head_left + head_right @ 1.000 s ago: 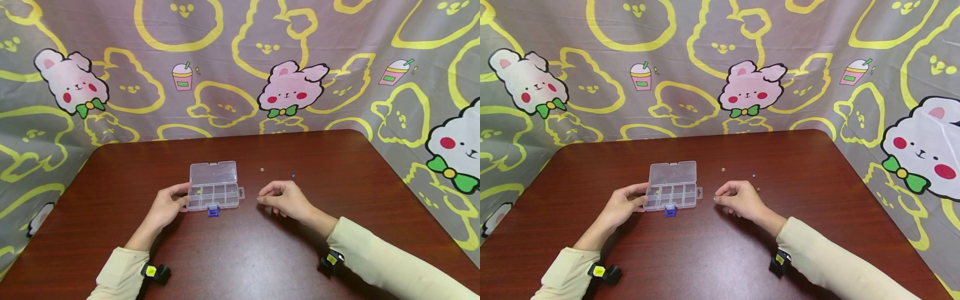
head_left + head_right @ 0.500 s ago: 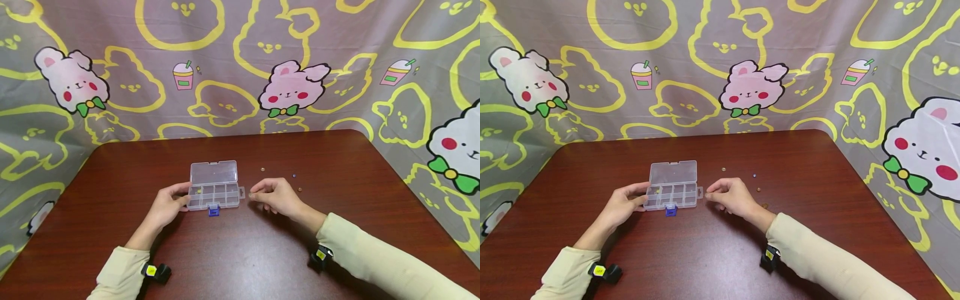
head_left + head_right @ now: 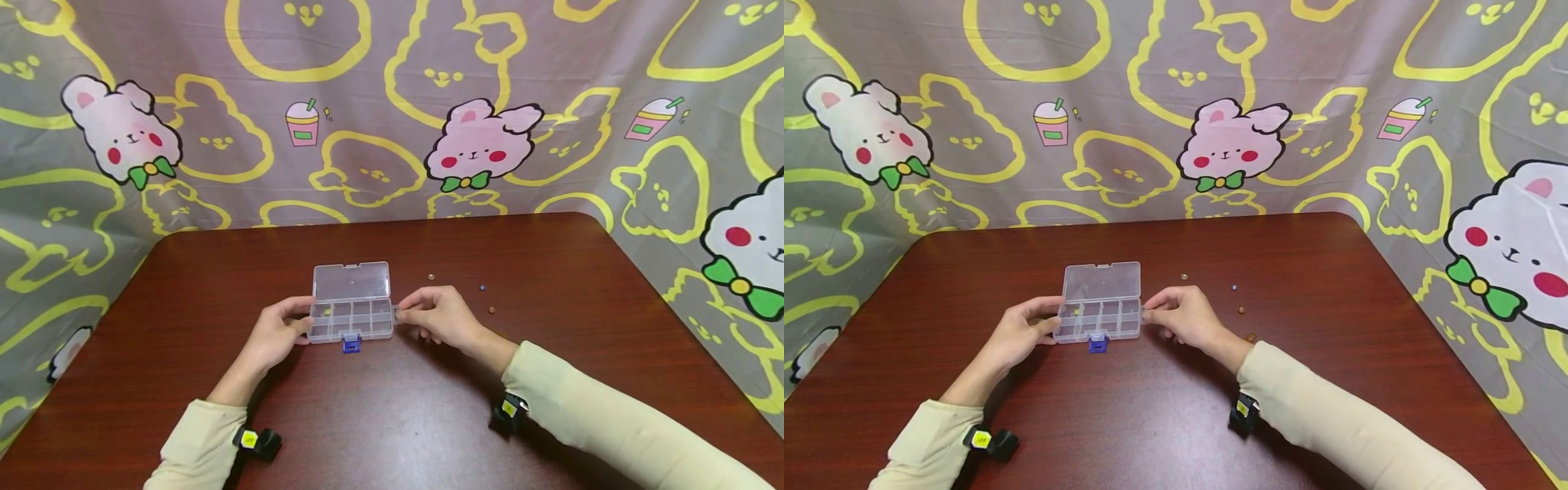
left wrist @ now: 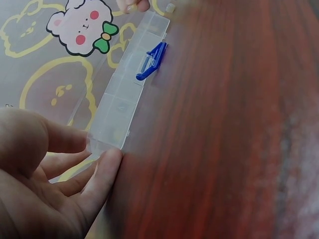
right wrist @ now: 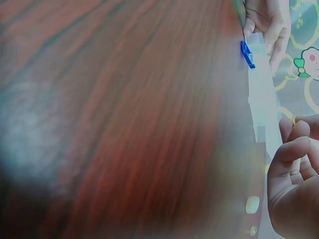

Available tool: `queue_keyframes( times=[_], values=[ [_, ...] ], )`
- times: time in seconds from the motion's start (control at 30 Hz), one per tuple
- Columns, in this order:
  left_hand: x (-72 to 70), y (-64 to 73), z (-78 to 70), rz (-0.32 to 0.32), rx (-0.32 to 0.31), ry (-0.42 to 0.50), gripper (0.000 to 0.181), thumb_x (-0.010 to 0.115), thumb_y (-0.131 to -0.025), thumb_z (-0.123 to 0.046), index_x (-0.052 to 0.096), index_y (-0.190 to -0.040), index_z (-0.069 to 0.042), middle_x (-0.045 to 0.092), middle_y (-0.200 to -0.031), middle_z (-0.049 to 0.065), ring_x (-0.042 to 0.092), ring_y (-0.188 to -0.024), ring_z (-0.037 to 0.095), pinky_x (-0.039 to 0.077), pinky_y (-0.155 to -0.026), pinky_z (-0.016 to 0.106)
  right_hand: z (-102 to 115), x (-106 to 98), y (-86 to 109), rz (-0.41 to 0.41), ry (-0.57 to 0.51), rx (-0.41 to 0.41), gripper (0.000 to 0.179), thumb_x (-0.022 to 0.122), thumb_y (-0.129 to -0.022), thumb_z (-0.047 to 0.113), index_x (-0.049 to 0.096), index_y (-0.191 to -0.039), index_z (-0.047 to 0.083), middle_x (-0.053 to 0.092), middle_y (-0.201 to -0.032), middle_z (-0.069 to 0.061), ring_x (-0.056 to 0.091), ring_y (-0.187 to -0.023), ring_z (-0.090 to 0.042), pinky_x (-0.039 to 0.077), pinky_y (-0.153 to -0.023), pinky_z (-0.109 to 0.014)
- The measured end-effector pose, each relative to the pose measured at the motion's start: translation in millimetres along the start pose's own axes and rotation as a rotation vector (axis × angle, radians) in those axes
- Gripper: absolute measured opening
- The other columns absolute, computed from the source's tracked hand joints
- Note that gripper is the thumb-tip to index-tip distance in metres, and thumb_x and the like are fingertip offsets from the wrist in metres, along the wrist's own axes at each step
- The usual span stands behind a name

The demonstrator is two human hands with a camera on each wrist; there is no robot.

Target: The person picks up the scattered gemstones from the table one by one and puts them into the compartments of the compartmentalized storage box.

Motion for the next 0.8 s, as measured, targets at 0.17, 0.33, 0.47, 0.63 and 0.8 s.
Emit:
queue_keyframes(
  times=[0.17, 0.33, 0.47, 0.63, 0.8],
  values=[
    [-0.5, 0.0, 0.7, 0.002, 0.019, 0.015, 0.038, 0.060, -0.096, 0.005, 0.057, -0.134, 0.008, 0.060, -0.126, 0.030, 0.065, -0.083, 0.021, 0.059, -0.063, 0.028, 2.2, 6.2, -4.7, 0.009, -0.009, -0.008, 0.017, 0.078, -0.086, 0.007, 0.074, -0.100, -0.001, 0.069, -0.074, -0.018, 0.050, -0.044, -0.015, 0.038, -0.036, -0.023],
    [-0.8, -0.1, 0.7, 0.001, 0.023, 0.011, 0.037, 0.060, -0.096, 0.006, 0.057, -0.133, 0.009, 0.060, -0.125, 0.031, 0.065, -0.083, 0.022, 0.060, -0.063, 0.028, 5.0, 11.1, -10.1, 0.021, -0.020, -0.020, 0.017, 0.077, -0.087, 0.007, 0.074, -0.101, -0.002, 0.069, -0.076, -0.020, 0.050, -0.046, -0.015, 0.040, -0.036, -0.023],
    [-0.7, 0.0, -0.1, 0.003, 0.027, -0.004, 0.036, 0.058, -0.097, 0.007, 0.057, -0.132, 0.009, 0.059, -0.124, 0.031, 0.064, -0.082, 0.022, 0.060, -0.064, 0.029, 6.8, 14.2, -14.0, 0.027, -0.027, -0.021, 0.015, 0.077, -0.087, 0.006, 0.074, -0.099, -0.001, 0.067, -0.072, -0.021, 0.050, -0.046, -0.016, 0.040, -0.036, -0.023],
    [-0.8, 0.3, -0.3, 0.001, 0.040, -0.009, 0.035, 0.058, -0.097, 0.008, 0.057, -0.131, 0.010, 0.059, -0.123, 0.032, 0.064, -0.081, 0.022, 0.061, -0.064, 0.030, 8.2, 17.4, -18.6, 0.023, -0.018, -0.012, 0.015, 0.076, -0.087, 0.005, 0.074, -0.100, -0.002, 0.066, -0.070, -0.020, 0.050, -0.046, -0.016, 0.040, -0.036, -0.023],
    [-0.9, -0.6, 1.2, -0.002, 0.045, -0.006, 0.034, 0.059, -0.097, 0.007, 0.058, -0.131, 0.009, 0.059, -0.123, 0.032, 0.064, -0.082, 0.021, 0.061, -0.064, 0.030, 9.1, 20.1, -23.2, 0.014, -0.011, -0.013, 0.013, 0.076, -0.087, 0.006, 0.074, -0.099, 0.000, 0.065, -0.069, -0.020, 0.049, -0.045, -0.014, 0.039, -0.036, -0.023]
  ],
)
Point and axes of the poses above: each hand's wrist, its own y-axis away from the middle knuckle, its own x-axis out of the palm, z = x × y, the point moved 3 cm from there along -y, towards the middle knuckle
